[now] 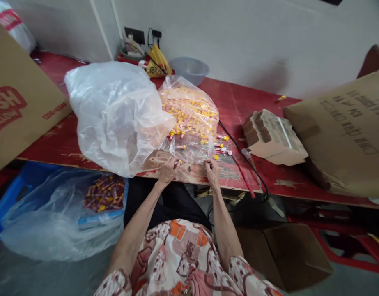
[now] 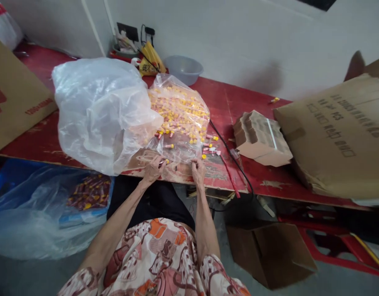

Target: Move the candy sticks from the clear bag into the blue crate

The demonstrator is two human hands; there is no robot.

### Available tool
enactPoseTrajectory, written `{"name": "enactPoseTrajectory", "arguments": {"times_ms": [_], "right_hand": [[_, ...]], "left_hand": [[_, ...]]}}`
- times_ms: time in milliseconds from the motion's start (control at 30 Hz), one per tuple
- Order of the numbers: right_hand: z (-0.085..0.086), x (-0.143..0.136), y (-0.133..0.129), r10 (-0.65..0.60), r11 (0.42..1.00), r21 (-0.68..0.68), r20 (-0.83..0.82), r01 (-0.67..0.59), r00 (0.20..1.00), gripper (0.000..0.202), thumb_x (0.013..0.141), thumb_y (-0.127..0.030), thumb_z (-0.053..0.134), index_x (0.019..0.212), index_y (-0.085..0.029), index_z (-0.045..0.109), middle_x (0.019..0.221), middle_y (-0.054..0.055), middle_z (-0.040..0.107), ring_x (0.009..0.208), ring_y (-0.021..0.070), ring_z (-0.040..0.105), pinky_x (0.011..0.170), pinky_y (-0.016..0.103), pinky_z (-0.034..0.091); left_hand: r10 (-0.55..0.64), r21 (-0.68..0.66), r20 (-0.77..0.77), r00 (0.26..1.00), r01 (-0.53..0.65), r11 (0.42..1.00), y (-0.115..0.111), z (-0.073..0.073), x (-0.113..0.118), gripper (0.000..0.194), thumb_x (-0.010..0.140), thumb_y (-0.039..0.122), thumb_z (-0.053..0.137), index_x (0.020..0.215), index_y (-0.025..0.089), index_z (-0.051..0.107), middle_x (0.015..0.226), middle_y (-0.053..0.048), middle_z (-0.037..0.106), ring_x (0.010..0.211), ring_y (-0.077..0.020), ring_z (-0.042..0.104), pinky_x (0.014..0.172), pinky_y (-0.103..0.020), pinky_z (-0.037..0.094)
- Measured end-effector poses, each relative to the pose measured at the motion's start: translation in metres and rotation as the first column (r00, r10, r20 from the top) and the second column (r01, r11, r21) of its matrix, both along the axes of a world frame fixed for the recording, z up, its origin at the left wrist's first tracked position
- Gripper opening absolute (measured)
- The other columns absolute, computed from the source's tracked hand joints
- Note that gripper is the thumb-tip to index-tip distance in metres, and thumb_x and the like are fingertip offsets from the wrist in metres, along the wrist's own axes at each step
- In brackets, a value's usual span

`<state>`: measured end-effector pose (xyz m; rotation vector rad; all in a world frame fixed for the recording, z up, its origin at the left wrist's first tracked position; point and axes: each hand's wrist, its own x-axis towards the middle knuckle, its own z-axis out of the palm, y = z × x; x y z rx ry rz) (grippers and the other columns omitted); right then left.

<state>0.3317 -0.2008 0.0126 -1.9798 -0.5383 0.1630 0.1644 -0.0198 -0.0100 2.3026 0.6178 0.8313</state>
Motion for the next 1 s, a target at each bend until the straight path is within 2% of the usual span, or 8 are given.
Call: {"name": "enactPoseTrajectory", "arguments": {"times_ms": [200,433,667,833,1000], "right_hand": [[-0.004,0.0,-0.002,0.043,0.998,0.056,-0.009,-0.043,0.999,0.035,0.087,-0.049,0.056,0.097,-0.023,0.077,0.083,0.003,0.075,0.076,0.0232,0.066,0.082,0.036,0.054],[-0.009,0.001,0.0,0.04,0.998,0.052,0.008,-0.04,0.999,0.031,0.09,-0.045,0.056,0.097,-0.023,0.077,0.089,0.003,0.076,0.077,0.021,0.065,0.081,0.034,0.054],[-0.007,0.0,0.0,0.057,0.997,0.056,0.067,-0.061,0.996,0.029,0.095,-0.04,0.055,0.099,-0.023,0.078,0.094,0.005,0.078,0.079,0.021,0.065,0.082,0.034,0.055],[-0.011,0.002,0.003,0.048,0.998,0.046,0.077,-0.052,0.996,0.026,0.096,-0.034,0.055,0.101,-0.024,0.079,0.095,0.004,0.078,0.079,0.0211,0.064,0.082,0.034,0.055],[-0.014,0.003,0.007,0.047,0.998,0.041,0.116,-0.052,0.992,0.024,0.098,-0.027,0.056,0.102,-0.024,0.079,0.1,0.005,0.078,0.09,0.0221,0.069,0.093,0.034,0.056]], "left_hand": [[-0.016,0.044,0.048,0.999,0.014,0.999,0.002,-0.004,0.0,0.013,0.109,0.027,0.06,0.107,0.022,0.071,0.107,-0.009,0.077,0.096,-0.0226,0.078,0.085,-0.031,0.06],[-0.019,0.063,0.044,0.999,0.016,0.998,0.004,-0.004,-0.001,0.016,0.109,0.03,0.057,0.11,0.021,0.07,0.108,-0.011,0.077,0.093,-0.0233,0.076,0.086,-0.034,0.059],[-0.029,0.055,0.032,0.999,0.027,0.998,0.01,-0.005,-0.001,0.019,0.109,0.035,0.058,0.111,0.021,0.071,0.108,-0.012,0.078,0.1,-0.0262,0.076,0.091,-0.036,0.058],[-0.04,0.05,0.078,0.996,0.036,0.998,0.007,0.002,-0.001,0.023,0.109,0.037,0.056,0.11,0.021,0.071,0.105,-0.012,0.077,0.095,-0.0258,0.074,0.089,-0.037,0.057],[-0.03,0.03,0.038,0.999,0.029,0.999,0.004,0.014,-0.001,0.027,0.11,0.041,0.054,0.109,0.02,0.072,0.106,-0.012,0.076,0.091,-0.0243,0.071,0.086,-0.036,0.056]]}}
